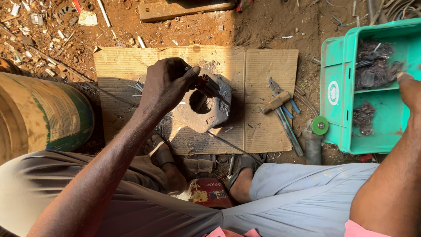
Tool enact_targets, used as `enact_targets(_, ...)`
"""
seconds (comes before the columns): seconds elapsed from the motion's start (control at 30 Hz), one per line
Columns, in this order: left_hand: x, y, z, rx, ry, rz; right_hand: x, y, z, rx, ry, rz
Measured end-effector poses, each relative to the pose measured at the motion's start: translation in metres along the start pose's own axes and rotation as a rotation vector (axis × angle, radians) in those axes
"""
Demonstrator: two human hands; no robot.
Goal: The person sits on the ground and uses a hammer and chisel to break apart a metal component, then uses an angle grinder to cut and smooth the edges. They separate copper windings from the metal housing and place them into a green crate.
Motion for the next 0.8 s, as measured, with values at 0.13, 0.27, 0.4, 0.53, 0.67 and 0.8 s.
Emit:
enact_targets(0.13,-0.004,-0.002,0.004,0.000,0.038,0.104,0.023,0.011,-0.006,-0.167,0.127,-0.086)
enact_targets(0.27,-0.005,-0.005,0.006,-0.002,-0.051,0.171,0.116,0.007,-0.046,0.077,0.436,0.427)
enact_targets(0.4,0.001,-0.006,0.007,0.051,0.031,0.221,0.201,-0.029,-0.076,0.490,0.416,0.489)
enact_targets(0.53,0.014,-0.009,0.008,0.097,0.051,0.108,0.246,-0.059,-0.092,0.496,0.617,0.546)
enact_targets(0.67,0.033,-0.015,0.014,0.178,0.166,-0.134,0.254,-0.071,-0.086,0.729,0.506,0.759)
enact_targets(0.8,0.045,-0.025,0.024,0.131,0.158,0.131,0.243,-0.060,-0.071,0.544,0.465,0.770)
Point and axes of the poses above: each hand's wrist, its own z-axis towards the middle knuckle, its own y-axis out of the back of the hand, x = y × z, the point moved 2 cm from there along z, towards the middle knuckle, and after that the axes turned 7 degrees about z, right-handed, at the moved point
